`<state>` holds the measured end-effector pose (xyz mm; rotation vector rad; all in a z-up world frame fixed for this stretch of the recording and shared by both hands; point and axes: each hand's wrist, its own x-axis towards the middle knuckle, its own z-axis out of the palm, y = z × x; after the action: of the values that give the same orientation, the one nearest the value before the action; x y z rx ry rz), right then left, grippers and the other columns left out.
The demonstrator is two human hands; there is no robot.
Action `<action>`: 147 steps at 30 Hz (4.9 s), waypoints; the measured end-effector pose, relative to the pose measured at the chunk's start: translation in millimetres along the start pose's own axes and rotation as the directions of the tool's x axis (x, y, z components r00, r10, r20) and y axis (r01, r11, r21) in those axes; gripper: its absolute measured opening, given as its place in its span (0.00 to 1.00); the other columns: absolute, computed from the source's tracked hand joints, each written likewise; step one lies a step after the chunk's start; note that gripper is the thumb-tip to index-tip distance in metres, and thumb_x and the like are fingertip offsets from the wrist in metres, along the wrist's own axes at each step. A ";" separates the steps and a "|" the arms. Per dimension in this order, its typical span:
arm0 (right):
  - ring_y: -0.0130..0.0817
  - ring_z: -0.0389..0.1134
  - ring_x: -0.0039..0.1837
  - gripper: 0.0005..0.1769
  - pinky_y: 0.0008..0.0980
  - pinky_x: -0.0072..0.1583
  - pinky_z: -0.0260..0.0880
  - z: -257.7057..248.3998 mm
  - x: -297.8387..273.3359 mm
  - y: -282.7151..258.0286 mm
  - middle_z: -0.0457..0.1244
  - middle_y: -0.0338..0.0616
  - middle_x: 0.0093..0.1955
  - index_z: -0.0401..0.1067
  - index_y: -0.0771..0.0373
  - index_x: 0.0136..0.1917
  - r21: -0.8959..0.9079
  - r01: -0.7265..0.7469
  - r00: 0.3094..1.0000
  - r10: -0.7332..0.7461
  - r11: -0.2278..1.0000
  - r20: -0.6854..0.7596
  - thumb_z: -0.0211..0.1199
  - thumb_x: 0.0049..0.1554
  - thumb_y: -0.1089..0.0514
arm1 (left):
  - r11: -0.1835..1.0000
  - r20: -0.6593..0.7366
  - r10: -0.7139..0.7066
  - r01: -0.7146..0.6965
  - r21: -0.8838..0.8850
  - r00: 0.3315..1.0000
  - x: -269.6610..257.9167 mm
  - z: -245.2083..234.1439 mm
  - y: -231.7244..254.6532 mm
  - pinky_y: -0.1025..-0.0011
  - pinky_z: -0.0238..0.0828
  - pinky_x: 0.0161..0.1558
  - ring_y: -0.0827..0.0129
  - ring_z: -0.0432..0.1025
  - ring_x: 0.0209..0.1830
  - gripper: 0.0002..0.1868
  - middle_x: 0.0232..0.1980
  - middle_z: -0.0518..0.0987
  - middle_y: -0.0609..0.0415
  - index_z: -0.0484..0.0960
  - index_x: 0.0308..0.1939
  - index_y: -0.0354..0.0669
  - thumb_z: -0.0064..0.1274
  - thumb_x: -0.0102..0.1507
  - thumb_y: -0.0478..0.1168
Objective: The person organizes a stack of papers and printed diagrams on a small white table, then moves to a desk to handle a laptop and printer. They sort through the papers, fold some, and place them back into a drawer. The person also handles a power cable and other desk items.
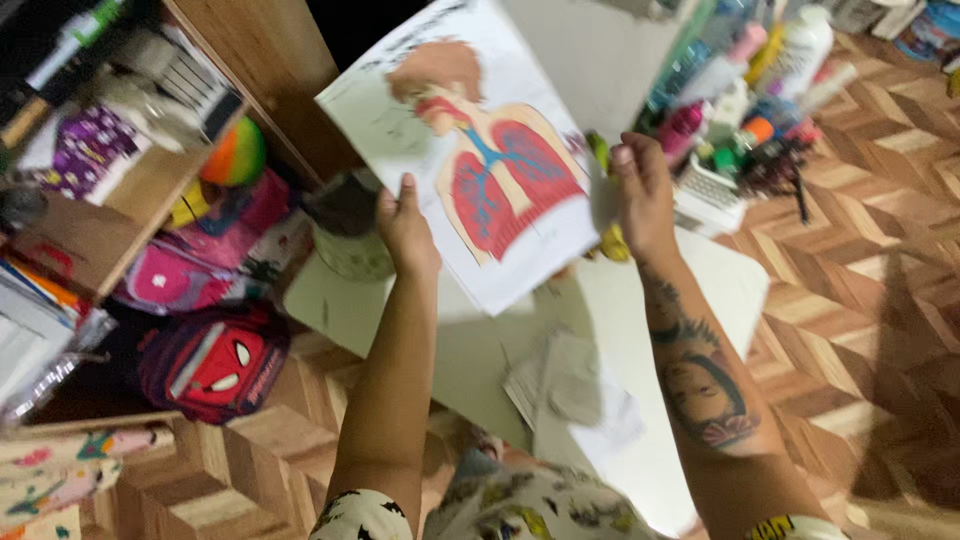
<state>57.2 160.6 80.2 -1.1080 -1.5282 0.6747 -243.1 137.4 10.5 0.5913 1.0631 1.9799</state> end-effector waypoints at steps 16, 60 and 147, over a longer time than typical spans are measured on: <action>0.51 0.63 0.72 0.23 0.41 0.70 0.63 79.3 -11.9 -15.0 0.59 0.55 0.74 0.69 0.62 0.68 -0.281 0.005 0.958 0.076 0.960 0.275 0.58 0.65 0.49 | 0.387 0.102 0.453 -0.298 0.873 0.886 58.4 9.4 -8.6 0.42 0.33 0.74 0.30 0.36 0.79 0.48 0.78 0.42 0.22 0.50 0.75 0.26 0.62 0.57 0.31; 0.22 0.60 0.38 0.13 0.25 0.43 0.64 -93.3 -238.2 105.6 0.63 0.36 0.37 0.69 0.67 0.48 0.123 -0.564 0.797 0.577 0.816 -0.176 0.58 0.68 0.54 | 0.261 0.688 0.270 -0.739 0.621 0.674 -235.0 20.8 -105.4 0.59 0.73 0.43 0.49 0.76 0.42 0.36 0.46 0.79 0.38 0.73 0.54 0.27 0.66 0.48 0.47; 0.19 0.65 0.46 0.08 0.21 0.48 0.67 -140.6 -217.8 -28.7 0.66 0.34 0.44 0.69 0.64 0.52 0.376 -0.377 0.917 0.399 0.847 0.019 0.66 0.61 0.63 | 0.845 0.889 -0.199 -0.388 0.368 0.412 -274.8 107.9 7.0 0.65 0.82 0.49 0.63 0.79 0.49 0.18 0.52 0.79 0.47 0.78 0.51 0.36 0.64 0.59 0.36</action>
<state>180.2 -67.2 48.4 -1.1362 -1.0645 1.1491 -12.7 -38.8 65.9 1.8444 0.7928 1.0096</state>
